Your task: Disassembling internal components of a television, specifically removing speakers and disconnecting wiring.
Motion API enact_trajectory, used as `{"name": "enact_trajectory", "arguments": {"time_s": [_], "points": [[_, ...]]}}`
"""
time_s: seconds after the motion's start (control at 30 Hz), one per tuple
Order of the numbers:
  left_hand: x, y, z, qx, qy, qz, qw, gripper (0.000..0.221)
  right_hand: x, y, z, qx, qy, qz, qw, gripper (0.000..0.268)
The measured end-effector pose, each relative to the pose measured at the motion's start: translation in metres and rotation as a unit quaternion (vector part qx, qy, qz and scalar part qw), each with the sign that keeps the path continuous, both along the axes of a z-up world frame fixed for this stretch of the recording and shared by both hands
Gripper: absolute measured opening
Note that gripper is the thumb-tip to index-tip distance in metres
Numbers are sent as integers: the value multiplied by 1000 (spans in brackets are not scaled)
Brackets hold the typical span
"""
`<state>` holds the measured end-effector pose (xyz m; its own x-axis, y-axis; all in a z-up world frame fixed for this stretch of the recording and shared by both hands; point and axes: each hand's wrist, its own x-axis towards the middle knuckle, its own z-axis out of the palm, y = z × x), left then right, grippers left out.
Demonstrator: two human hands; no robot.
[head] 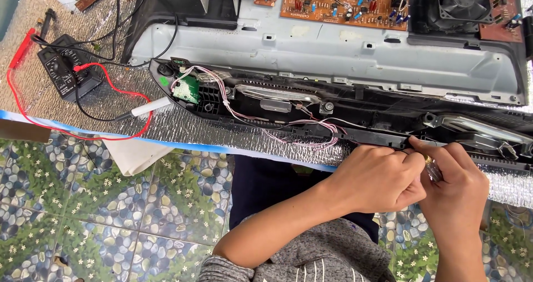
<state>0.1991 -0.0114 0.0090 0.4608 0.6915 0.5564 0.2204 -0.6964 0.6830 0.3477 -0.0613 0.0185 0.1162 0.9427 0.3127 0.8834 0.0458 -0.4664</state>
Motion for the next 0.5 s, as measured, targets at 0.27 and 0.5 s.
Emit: {"name": "enact_trajectory", "arguments": {"time_s": [0.27,0.5], "points": [[7,1,-1,5,8,28,1000,18,1,0,-2,9,0,8,1000,41],[9,7,0,3,17,32,999,28,11,-1,-18,32,-1,14,999,33]]}}
